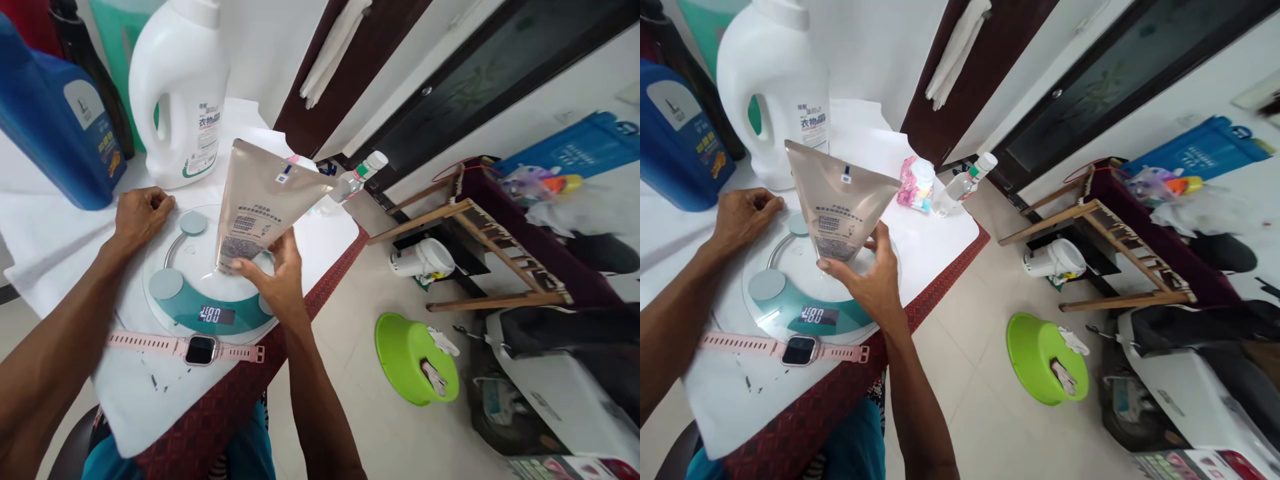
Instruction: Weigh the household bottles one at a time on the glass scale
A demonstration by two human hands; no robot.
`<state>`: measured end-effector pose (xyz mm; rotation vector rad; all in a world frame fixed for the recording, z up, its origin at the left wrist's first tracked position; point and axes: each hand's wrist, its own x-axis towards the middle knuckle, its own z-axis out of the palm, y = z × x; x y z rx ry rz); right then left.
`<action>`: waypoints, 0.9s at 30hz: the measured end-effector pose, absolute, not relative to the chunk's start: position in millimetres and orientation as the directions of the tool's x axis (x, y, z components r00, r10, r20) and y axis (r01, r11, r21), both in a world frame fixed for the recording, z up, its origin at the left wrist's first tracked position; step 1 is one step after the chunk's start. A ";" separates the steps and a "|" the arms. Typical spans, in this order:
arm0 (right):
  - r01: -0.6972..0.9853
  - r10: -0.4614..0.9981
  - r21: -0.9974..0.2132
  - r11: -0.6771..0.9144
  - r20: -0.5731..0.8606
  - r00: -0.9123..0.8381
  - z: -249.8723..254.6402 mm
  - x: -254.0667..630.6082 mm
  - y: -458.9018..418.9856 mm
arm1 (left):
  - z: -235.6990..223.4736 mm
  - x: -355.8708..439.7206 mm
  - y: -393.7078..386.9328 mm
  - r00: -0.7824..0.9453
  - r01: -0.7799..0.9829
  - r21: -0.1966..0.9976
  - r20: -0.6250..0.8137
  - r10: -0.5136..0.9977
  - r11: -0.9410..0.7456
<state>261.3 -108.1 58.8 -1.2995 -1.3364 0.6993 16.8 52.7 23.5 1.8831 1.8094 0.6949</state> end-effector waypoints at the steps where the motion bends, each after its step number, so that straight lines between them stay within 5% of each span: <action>1: 0.273 0.947 -0.940 0.206 0.262 0.185 59.4 256.1 -105.5 | 23.0 16.2 53.3 0.020 0.778 0.626 0.058 0.998 -0.052; 8: 0.214 0.896 -0.965 0.148 0.223 0.385 56.5 250.9 -104.6 | 18.5 13.2 59.0 0.022 0.801 0.596 0.066 0.998 -0.057; 14: 0.315 0.568 -0.923 0.220 0.384 0.728 59.0 323.2 -77.4 | 19.0 15.2 59.3 0.035 0.808 0.587 0.042 0.998 -0.053; 21: 0.477 0.409 -0.868 -0.133 0.391 0.825 41.8 397.5 -24.2 | 20.8 15.8 57.8 0.029 0.801 0.597 0.038 0.999 -0.046; 27: 0.518 0.401 -0.833 -0.193 0.415 0.817 34.3 397.0 -6.1 | 16.2 14.5 59.0 0.039 0.795 0.604 0.046 0.998 -0.059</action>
